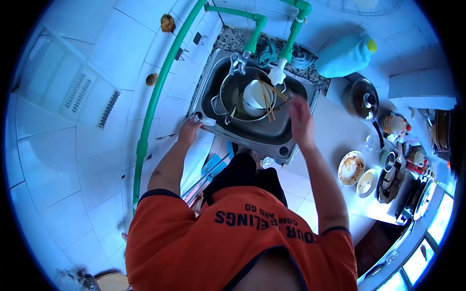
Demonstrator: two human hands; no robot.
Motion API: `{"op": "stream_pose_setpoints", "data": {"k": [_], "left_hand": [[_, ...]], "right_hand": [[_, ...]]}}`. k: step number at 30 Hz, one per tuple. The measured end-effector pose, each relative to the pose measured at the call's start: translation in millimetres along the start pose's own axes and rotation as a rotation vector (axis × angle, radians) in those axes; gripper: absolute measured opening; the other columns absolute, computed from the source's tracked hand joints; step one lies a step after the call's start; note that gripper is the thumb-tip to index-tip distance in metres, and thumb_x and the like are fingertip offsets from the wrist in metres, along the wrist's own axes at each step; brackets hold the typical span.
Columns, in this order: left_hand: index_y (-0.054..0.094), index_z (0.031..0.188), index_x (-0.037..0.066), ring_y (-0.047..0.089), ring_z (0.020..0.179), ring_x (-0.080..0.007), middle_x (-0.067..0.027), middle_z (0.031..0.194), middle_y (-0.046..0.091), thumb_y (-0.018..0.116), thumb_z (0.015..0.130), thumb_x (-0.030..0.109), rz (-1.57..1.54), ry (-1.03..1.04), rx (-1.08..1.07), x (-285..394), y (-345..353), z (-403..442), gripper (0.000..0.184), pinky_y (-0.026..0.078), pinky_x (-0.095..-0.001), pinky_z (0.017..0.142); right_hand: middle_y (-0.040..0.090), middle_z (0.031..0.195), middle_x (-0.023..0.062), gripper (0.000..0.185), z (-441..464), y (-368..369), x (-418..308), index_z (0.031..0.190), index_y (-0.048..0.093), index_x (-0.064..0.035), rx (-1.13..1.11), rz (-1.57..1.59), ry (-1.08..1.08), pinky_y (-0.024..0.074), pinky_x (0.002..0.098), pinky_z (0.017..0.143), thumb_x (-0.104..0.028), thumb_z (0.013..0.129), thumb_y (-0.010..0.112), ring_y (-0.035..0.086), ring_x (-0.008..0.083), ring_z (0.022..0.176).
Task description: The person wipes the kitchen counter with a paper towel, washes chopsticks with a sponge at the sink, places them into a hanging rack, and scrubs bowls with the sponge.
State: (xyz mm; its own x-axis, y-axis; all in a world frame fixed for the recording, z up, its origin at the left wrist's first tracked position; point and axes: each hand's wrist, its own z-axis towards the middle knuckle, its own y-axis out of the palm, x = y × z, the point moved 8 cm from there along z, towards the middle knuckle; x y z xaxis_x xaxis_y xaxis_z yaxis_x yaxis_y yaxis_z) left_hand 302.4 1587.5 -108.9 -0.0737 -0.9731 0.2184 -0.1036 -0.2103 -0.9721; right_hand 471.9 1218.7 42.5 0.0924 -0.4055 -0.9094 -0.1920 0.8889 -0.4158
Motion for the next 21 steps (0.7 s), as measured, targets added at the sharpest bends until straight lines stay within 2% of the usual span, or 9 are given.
{"op": "stream_pose_setpoints", "data": {"k": [4, 7, 9, 10, 13, 16, 17, 19, 21], "left_hand": [[0.065, 0.099, 0.011, 0.051, 0.114, -0.0262, -0.0099, 0.100, 0.065, 0.048, 0.074, 0.000, 0.029, -0.069, -0.039, 6, 0, 8, 0.032, 0.035, -0.0419, 0.098], [0.066, 0.095, 0.010, 0.061, 0.089, -0.0317, -0.0131, 0.093, 0.065, 0.050, 0.072, -0.001, -0.102, -0.406, 0.089, 1, -32, 30, 0.030, 0.047, -0.0381, 0.077], [0.066, 0.096, 0.008, 0.061, 0.085, -0.0323, -0.0151, 0.091, 0.065, 0.048, 0.072, -0.003, -0.281, -0.692, 0.267, 0, -56, 45, 0.031, 0.048, -0.0364, 0.075], [0.065, 0.095, 0.006, 0.062, 0.080, -0.0267, -0.0140, 0.089, 0.065, 0.046, 0.073, -0.004, -0.474, -0.547, 0.476, 5, -63, 59, 0.031, 0.048, -0.0335, 0.074], [0.063, 0.099, 0.002, 0.057, 0.086, -0.0157, -0.0074, 0.095, 0.060, 0.040, 0.075, -0.004, -1.403, -0.705, 0.227, 51, -25, 107, 0.034, 0.045, -0.0261, 0.075], [0.050, 0.119, 0.000, 0.057, 0.092, -0.0160, -0.0081, 0.105, 0.056, 0.058, 0.074, -0.001, -1.699, -0.618, -0.055, 116, 10, 167, 0.045, 0.045, -0.0256, 0.080], [0.047, 0.120, 0.001, 0.057, 0.087, -0.0167, -0.0098, 0.098, 0.058, 0.064, 0.069, -0.001, -1.802, -0.575, -0.111, 134, 16, 184, 0.054, 0.046, -0.0260, 0.073], [0.050, 0.116, 0.002, 0.059, 0.080, -0.0176, -0.0086, 0.097, 0.058, 0.065, 0.070, 0.002, -1.879, -0.627, -0.163, 160, 24, 209, 0.048, 0.048, -0.0288, 0.067], [0.057, 0.106, 0.001, 0.059, 0.078, -0.0174, -0.0083, 0.093, 0.060, 0.066, 0.072, 0.008, -1.921, -0.618, -0.199, 157, 61, 228, 0.036, 0.049, -0.0300, 0.065]], "right_hand": [[0.047, 0.113, 0.0164, 0.055, 48, 17, -47, 0.131, 0.037, -0.0129, 0.032, -0.264, -0.210, 0.0477, 0.0411, 0.077, -0.025, 0.082, 0.060, 0.056, 0.0328, 0.092], [0.047, 0.110, 0.0155, 0.059, 68, 40, -51, 0.132, 0.036, -0.0190, -0.111, -0.477, -0.168, 0.0478, 0.0423, 0.078, -0.036, 0.081, 0.059, 0.055, 0.0343, 0.096], [0.051, 0.102, 0.0153, 0.047, 79, 49, -58, 0.118, 0.043, -0.0095, -0.172, -0.727, -0.285, 0.0506, 0.0391, 0.072, -0.032, 0.080, 0.059, 0.058, 0.0311, 0.090], [0.052, 0.100, 0.0150, 0.042, 83, 53, -64, 0.112, 0.045, -0.0063, -0.243, -0.853, -0.315, 0.0514, 0.0379, 0.069, -0.029, 0.080, 0.059, 0.059, 0.0295, 0.087], [0.055, 0.091, 0.0139, 0.032, 84, 51, -77, 0.101, 0.047, -0.0048, -0.322, -0.869, -0.464, 0.0517, 0.0366, 0.066, -0.022, 0.078, 0.060, 0.060, 0.0275, 0.084], [0.059, 0.088, 0.0116, 0.019, 91, 60, -73, 0.093, 0.056, -0.0069, -0.437, -0.791, -0.520, 0.0506, 0.0362, 0.071, -0.012, 0.075, 0.058, 0.060, 0.0266, 0.088], [0.060, 0.088, 0.0120, 0.018, 91, 67, -77, 0.092, 0.057, -0.0084, -0.559, -0.914, -0.518, 0.0506, 0.0364, 0.072, -0.011, 0.074, 0.058, 0.061, 0.0270, 0.090], [0.059, 0.094, 0.0139, 0.027, 91, 70, -71, 0.101, 0.054, -0.0093, -0.494, -0.841, -0.516, 0.0514, 0.0360, 0.071, -0.012, 0.074, 0.057, 0.062, 0.0292, 0.088], [0.055, 0.092, 0.0160, 0.055, 88, 54, -77, 0.127, 0.043, -0.0139, -0.569, -0.806, -0.243, 0.0509, 0.0374, 0.069, -0.018, 0.075, 0.060, 0.060, 0.0289, 0.087]]}}
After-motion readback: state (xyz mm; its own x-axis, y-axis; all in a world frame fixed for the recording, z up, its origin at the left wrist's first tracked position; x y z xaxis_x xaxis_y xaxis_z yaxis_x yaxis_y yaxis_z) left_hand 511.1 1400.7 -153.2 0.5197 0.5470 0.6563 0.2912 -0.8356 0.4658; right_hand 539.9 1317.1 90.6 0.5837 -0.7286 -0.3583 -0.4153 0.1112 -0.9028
